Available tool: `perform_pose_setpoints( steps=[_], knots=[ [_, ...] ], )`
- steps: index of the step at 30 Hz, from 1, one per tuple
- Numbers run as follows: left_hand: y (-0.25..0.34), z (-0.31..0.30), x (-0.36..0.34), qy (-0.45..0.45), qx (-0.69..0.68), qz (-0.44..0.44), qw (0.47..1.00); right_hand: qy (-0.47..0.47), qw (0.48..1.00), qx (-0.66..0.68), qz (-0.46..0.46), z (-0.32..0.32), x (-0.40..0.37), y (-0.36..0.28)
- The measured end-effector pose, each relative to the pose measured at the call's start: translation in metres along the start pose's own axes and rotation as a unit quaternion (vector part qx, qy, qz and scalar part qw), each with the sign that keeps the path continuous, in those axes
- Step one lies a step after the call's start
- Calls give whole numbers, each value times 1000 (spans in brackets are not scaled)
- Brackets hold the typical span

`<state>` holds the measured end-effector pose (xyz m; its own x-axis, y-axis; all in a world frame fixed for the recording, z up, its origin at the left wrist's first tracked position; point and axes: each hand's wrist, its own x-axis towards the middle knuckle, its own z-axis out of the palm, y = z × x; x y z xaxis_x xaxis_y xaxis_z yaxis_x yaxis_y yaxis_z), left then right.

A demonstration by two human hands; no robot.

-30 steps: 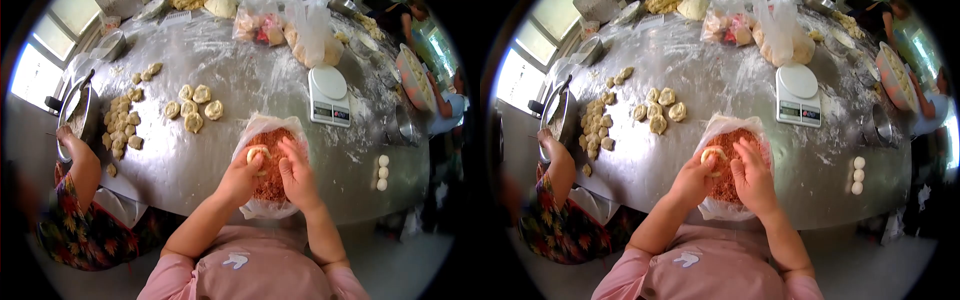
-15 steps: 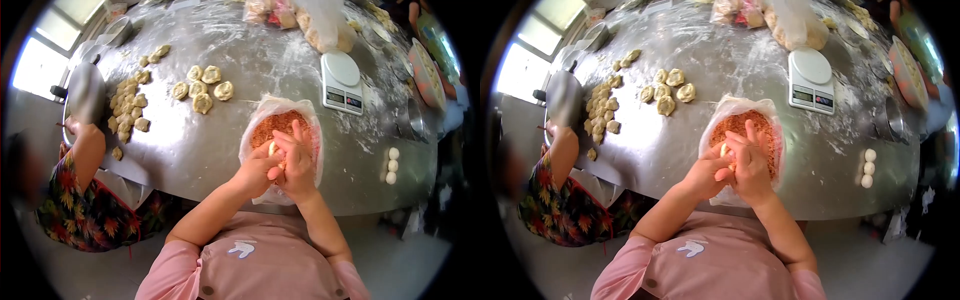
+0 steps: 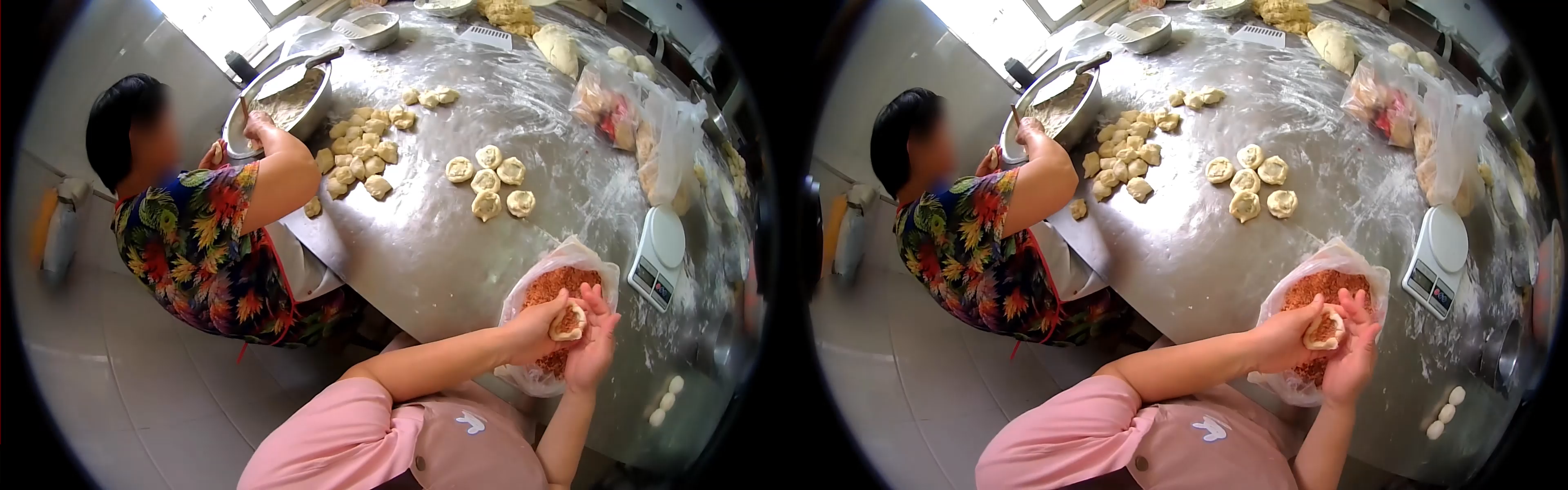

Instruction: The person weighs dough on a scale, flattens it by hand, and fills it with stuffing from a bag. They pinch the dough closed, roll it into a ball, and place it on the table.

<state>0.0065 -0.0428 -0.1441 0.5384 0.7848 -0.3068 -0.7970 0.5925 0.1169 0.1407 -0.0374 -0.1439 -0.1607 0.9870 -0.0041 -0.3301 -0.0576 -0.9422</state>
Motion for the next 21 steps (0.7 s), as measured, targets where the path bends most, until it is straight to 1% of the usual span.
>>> perform_pose_setpoints(
  steps=[1, 2, 3, 4, 5, 7, 8, 9, 11, 12, 15, 16, 19, 20, 21],
  knots=[
    [1, -5, 3, -24, 4, -2, 1000, 2, 999, 41, 5, -1, 3, -3],
    [1, -11, 2, -30, 32, 19, 999, 40, 994, -101, 16, 5, 4, -9],
    [5, -11, 0, -4, 47, 19, 999, 69, 983, -168, -31, 6, 8, -2],
    [6, -11, -4, 20, 57, 17, 998, 44, 951, -295, -82, 0, 7, -1],
    [7, -9, -5, 45, 69, 17, 996, 18, 899, -418, -128, -5, 7, -4],
    [5, -4, -4, 44, 83, 11, 996, -23, 898, -399, -182, 8, 5, -10],
    [5, -3, -5, 49, 89, 10, 995, -32, 857, -468, -212, 11, 3, -10],
    [4, -3, -6, 70, 121, -10, 990, -40, 810, -534, -238, 13, 1, -8],
    [1, -1, -7, 110, 182, -53, 976, -21, 794, -559, -238, 17, -2, -6],
    [-4, -4, -5, 88, 169, -17, 982, -12, 784, -573, -239, 19, -3, -5],
    [-7, -11, 1, 102, 227, 15, 968, 42, 774, -561, -290, 31, -3, 0],
    [-6, -11, 1, 94, 236, 18, 967, 51, 766, -565, -302, 33, -2, -2],
    [-1, 11, -4, 126, 283, 21, 951, 80, 843, -478, -235, 35, 3, -2],
    [-4, 16, -5, 110, 240, 58, 963, 122, 912, -358, -161, 31, 6, 0],
    [-7, 21, -6, 95, 195, 94, 972, 160, 957, -228, -82, 25, 11, 3]
  ],
)
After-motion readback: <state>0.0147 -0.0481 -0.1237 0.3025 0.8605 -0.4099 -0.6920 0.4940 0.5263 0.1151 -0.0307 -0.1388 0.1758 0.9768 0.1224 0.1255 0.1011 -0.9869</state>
